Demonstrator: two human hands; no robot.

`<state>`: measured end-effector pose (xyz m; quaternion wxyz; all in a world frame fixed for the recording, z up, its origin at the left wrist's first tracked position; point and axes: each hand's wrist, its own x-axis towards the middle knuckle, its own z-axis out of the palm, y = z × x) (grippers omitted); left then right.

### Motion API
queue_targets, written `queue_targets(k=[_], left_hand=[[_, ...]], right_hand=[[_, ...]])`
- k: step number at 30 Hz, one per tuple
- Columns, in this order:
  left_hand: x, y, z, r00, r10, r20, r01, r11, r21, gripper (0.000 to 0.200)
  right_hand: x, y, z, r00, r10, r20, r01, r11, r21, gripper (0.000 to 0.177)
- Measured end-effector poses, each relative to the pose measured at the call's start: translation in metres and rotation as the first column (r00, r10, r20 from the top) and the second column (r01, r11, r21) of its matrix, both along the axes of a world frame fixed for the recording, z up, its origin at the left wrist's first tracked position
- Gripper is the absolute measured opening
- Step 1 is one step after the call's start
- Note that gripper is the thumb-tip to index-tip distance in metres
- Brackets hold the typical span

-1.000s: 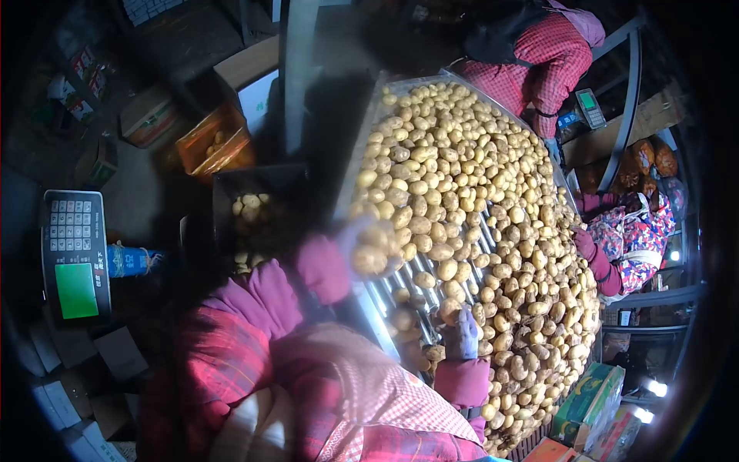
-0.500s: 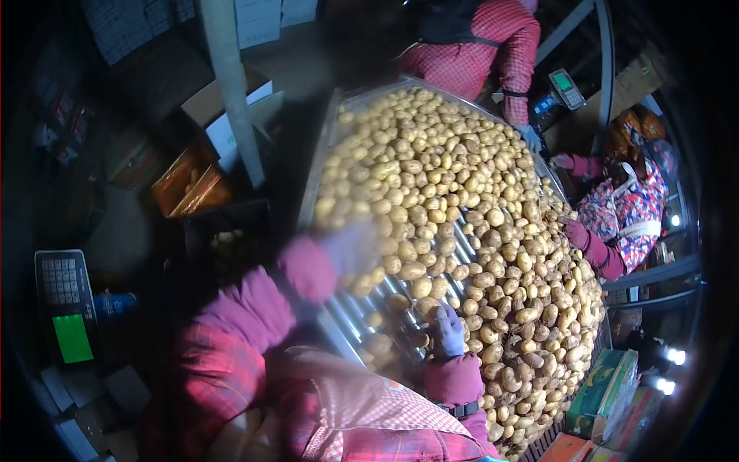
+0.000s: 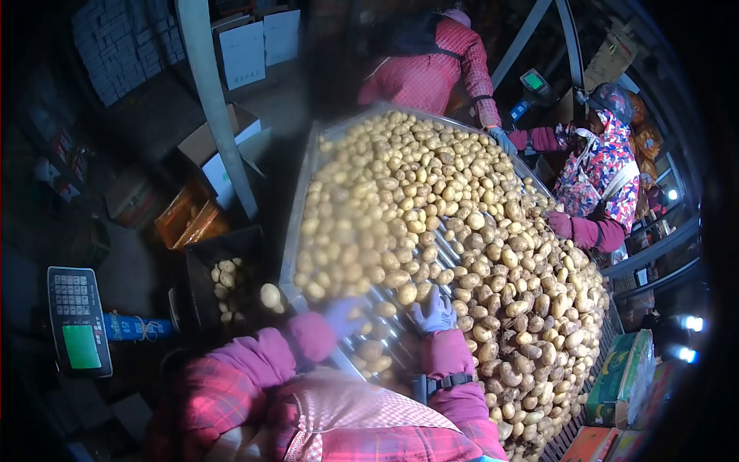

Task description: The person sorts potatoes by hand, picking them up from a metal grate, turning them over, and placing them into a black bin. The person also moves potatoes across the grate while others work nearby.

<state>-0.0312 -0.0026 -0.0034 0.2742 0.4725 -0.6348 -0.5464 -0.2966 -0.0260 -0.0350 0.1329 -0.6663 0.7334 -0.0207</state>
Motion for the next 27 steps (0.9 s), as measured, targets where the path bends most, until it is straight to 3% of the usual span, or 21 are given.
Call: queue_targets(k=[2, 3, 6, 11, 13, 16, 18, 20, 22, 24, 25, 26, 27], left_hand=[[-0.002, 0.004, -0.009, 0.959, -0.074, 0.275, 0.104, 0.990, -0.098, 0.046], [-0.001, 0.006, -0.002, 0.974, -0.088, 0.211, 0.094, 0.995, -0.021, 0.042], [0.004, 0.010, -0.002, 0.943, -0.194, 0.271, 0.227, 0.969, -0.096, 0.033], [0.004, 0.011, -0.015, 0.849, -0.226, 0.477, 0.349, 0.919, -0.185, 0.030], [0.001, 0.012, -0.021, 0.848, -0.135, 0.512, 0.293, 0.925, -0.242, 0.033], [-0.012, 0.011, -0.016, 0.845, 0.080, 0.528, 0.097, 0.949, -0.299, 0.039], [-0.008, 0.012, -0.048, 0.823, 0.062, 0.565, 0.128, 0.948, -0.290, 0.040], [-0.012, 0.012, -0.016, 0.861, 0.019, 0.509, 0.066, 0.987, -0.148, 0.041], [-0.012, 0.013, -0.027, 0.807, 0.069, 0.587, 0.095, 0.965, -0.244, 0.040], [-0.006, 0.017, -0.020, 0.771, -0.003, 0.637, 0.251, 0.920, -0.300, 0.050], [-0.004, 0.015, -0.019, 0.774, -0.017, 0.633, 0.258, 0.921, -0.291, 0.054], [-0.002, 0.014, -0.018, 0.776, -0.031, 0.630, 0.266, 0.922, -0.282, 0.057], [-0.003, 0.013, -0.019, 0.800, -0.028, 0.599, 0.202, 0.953, -0.224, 0.057]], right_hand=[[0.007, 0.002, -0.002, 1.000, -0.016, 0.002, 0.016, 1.000, 0.009, 0.086], [0.009, 0.001, 0.000, 0.999, -0.033, -0.008, 0.033, 0.998, 0.050, 0.088], [0.010, 0.000, -0.005, 0.999, -0.040, -0.002, 0.040, 0.998, 0.054, 0.091], [0.018, -0.003, -0.004, 0.989, -0.121, 0.083, 0.115, 0.991, 0.066, 0.092], [0.027, -0.009, 0.004, 0.976, -0.185, 0.116, 0.172, 0.978, 0.115, 0.095], [0.039, -0.013, -0.008, 0.972, -0.224, 0.071, 0.225, 0.974, -0.008, 0.089], [0.036, -0.011, -0.024, 0.982, -0.186, 0.032, 0.189, 0.972, -0.143, 0.088], [0.032, -0.010, -0.014, 0.950, -0.198, 0.243, 0.209, 0.978, -0.020, 0.090], [0.040, 0.001, -0.015, 0.910, -0.065, 0.410, 0.153, 0.971, -0.185, 0.087], [0.056, 0.013, 0.020, 0.843, -0.060, 0.535, 0.080, 0.997, -0.015, 0.085], [0.062, 0.017, -0.009, 0.839, 0.062, 0.541, 0.058, 0.978, -0.202, 0.080], [0.065, 0.023, -0.007, 0.624, -0.044, 0.780, 0.052, 0.999, 0.015, 0.071], [0.067, 0.031, -0.003, 0.480, -0.058, 0.876, 0.082, 0.996, 0.021, 0.065]])
